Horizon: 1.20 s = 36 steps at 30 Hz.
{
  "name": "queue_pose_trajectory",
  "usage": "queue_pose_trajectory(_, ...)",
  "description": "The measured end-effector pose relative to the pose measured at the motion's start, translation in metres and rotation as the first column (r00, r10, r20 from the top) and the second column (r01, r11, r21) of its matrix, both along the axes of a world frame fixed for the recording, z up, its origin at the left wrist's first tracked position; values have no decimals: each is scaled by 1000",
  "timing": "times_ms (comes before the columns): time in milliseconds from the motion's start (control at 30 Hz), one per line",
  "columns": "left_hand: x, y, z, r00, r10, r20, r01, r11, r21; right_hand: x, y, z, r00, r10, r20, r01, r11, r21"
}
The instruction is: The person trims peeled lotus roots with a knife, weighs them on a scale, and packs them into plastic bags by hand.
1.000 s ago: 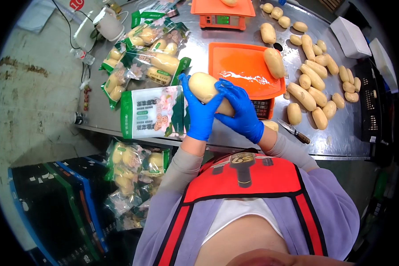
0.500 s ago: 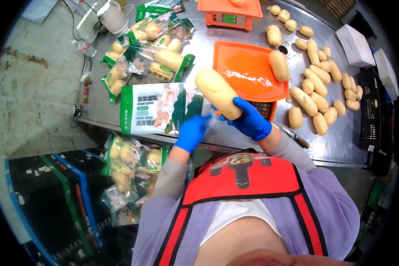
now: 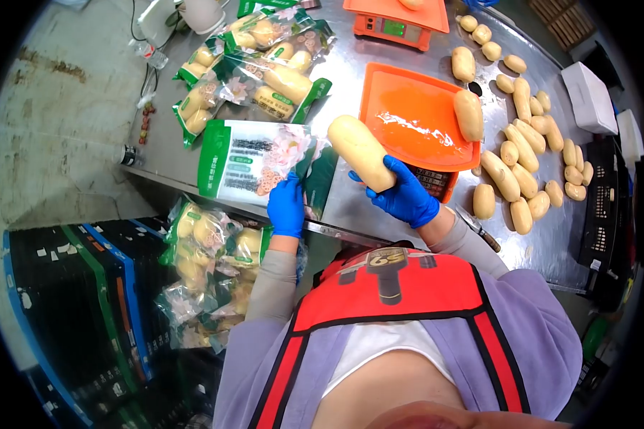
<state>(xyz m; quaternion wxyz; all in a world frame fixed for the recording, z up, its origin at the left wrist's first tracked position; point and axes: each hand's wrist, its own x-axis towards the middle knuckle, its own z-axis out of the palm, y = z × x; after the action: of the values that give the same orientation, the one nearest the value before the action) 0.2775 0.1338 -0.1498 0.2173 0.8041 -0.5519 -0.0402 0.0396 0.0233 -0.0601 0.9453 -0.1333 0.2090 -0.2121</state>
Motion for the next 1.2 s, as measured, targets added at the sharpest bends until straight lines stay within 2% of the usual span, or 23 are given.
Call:
queue_pose_trajectory(33,3,2,-3,1000,7,-1,-7,1000,2,3,1,2,996,-14,-89,11,999,-36)
queue_pose_trajectory(100,7,7,-8,833,199,-517,-270,961,-65,7,3,-9,993,-14,-120,0,993,-118)
queue_pose_trajectory(133,7,8,-10,831,208,-516,-278,959,-61,10,3,-13,989,-24,-143,-6,979,-204)
queue_pose_trajectory(200,6,3,8,637,244,-731,-334,942,23,15,1,-8,978,46,-202,-114,932,-343)
queue_pose_trajectory(233,7,-1,23,619,322,-716,-275,943,186,16,0,-6,959,92,-269,-214,856,-471)
queue_pose_trajectory(267,10,-1,14,617,326,-717,-279,942,187,20,0,-11,958,97,-270,-219,855,-469)
queue_pose_trajectory(367,18,-1,-14,444,189,-876,-282,957,64,36,7,-37,886,-163,-434,-338,413,-846)
queue_pose_trajectory(400,19,-1,-12,444,181,-878,-276,959,58,38,10,-41,884,-172,-434,-337,409,-848)
queue_pose_trajectory(467,22,-4,-3,265,289,-920,-360,915,184,36,12,-46,780,-291,-555,-537,145,-831)
queue_pose_trajectory(533,24,-7,2,230,323,-918,-420,884,206,33,9,-43,694,-254,-673,-711,-95,-697)
queue_pose_trajectory(567,23,-9,7,428,332,-841,-362,915,177,34,8,-41,704,-255,-663,-706,-147,-693)
queue_pose_trajectory(600,18,-13,11,427,321,-845,-352,920,172,35,9,-38,714,-248,-655,-699,-199,-687)
queue_pose_trajectory(633,11,-15,16,763,81,-642,-215,968,-132,36,9,-34,688,-233,-687,-721,-112,-684)
queue_pose_trajectory(667,5,-16,25,949,-137,-282,28,932,-360,39,10,-41,688,-237,-686,-721,-113,-684)
queue_pose_trajectory(733,-7,-18,53,980,-114,-163,59,949,-308,50,14,-69,781,-387,-491,-355,372,-858)
queue_pose_trajectory(800,-11,-24,68,972,-224,-76,190,930,-314,54,16,-64,745,-471,-472,-281,420,-863)
queue_pose_trajectory(867,-12,-33,70,958,-262,-114,202,902,-382,47,15,-47,773,-435,-462,-514,-5,-857)
queue_pose_trajectory(933,-16,-34,81,945,-292,-147,202,876,-438,49,7,-13,764,-304,-569,-645,-373,-667)
queue_pose_trajectory(1000,-18,-29,73,924,-326,-198,211,869,-447,53,4,-17,747,-333,-575,-664,-328,-672)
queue_pose_trajectory(1067,-19,-22,67,945,-297,-141,209,874,-440,60,2,-33,850,-305,-430,-402,152,-903)
queue_pose_trajectory(1100,-21,-18,63,947,-255,-193,139,872,-469,61,-2,-25,908,10,-419,-276,767,-579)
queue_pose_trajectory(1133,-20,-16,61,949,-247,-197,132,875,-465,64,2,-28,907,18,-421,-282,768,-574)
queue_pose_trajectory(1200,-19,-16,68,943,-255,-212,140,886,-441,69,11,-39,970,68,-235,-105,983,-148)
